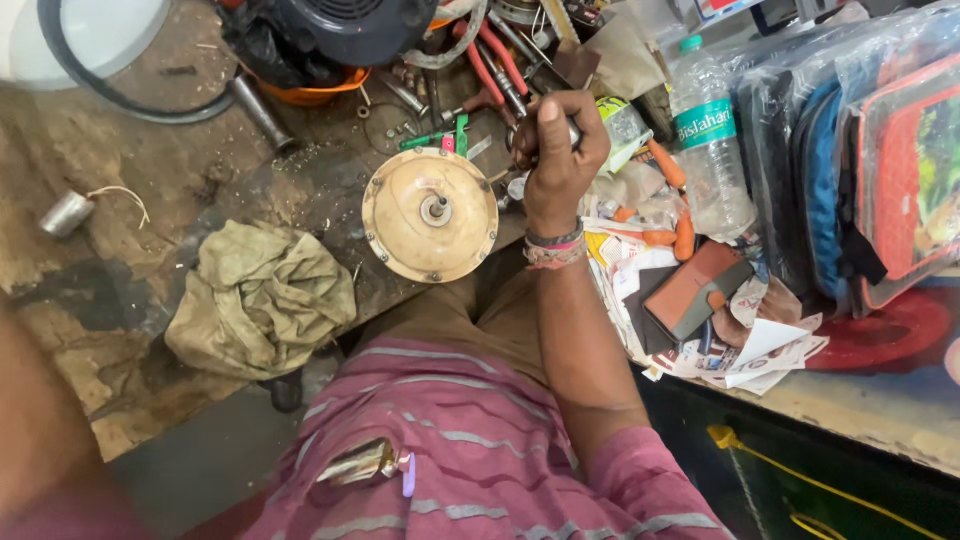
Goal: The person assembles a beige plastic fan housing by inserting a metal rod into the central hub, tapping it with a hammer, and securing it with a nut. They repeatedly adjust the rod and tighten the nut while holding the housing on their lap.
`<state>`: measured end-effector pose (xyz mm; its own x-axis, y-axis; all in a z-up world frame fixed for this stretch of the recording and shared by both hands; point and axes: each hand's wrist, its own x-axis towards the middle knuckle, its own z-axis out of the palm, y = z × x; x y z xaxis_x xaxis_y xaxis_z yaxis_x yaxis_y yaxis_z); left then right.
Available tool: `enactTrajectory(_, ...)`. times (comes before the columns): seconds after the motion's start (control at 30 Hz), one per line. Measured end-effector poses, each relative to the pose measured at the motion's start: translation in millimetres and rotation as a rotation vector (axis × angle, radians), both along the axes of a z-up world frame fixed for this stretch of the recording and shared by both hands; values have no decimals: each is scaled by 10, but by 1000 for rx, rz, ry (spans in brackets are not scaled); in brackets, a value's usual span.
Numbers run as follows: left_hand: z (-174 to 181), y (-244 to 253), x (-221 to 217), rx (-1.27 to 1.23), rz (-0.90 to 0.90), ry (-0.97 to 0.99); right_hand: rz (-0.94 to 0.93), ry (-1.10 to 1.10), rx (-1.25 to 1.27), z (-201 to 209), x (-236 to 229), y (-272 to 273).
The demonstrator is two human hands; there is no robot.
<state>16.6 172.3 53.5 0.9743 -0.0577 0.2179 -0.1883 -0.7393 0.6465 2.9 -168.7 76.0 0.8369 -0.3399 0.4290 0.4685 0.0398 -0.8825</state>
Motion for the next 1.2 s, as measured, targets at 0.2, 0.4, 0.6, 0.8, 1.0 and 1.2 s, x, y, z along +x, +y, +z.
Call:
enactTrajectory(0.2,297,62,284,-19,-128,-194,42,33,25,54,35,-16)
enactTrajectory(0.4,104,-607,333,-16,-580,-481,267,-1,125,132,16,-135)
enactTrajectory(0.6,-352,-1388,239,285,-641,58,775,-73,-171,429,275,-422)
enactTrajectory(0.8,-537,-1525,157,243,-626,18,863,7,164,260,336,-419)
enactTrajectory(1.0,-625,-1550,127,196,-586,-42,154,-48,256,3,168,-47)
enactTrajectory(1.2,-563,-1569,111,225,-554,-24,-273,-77,305,50,256,163)
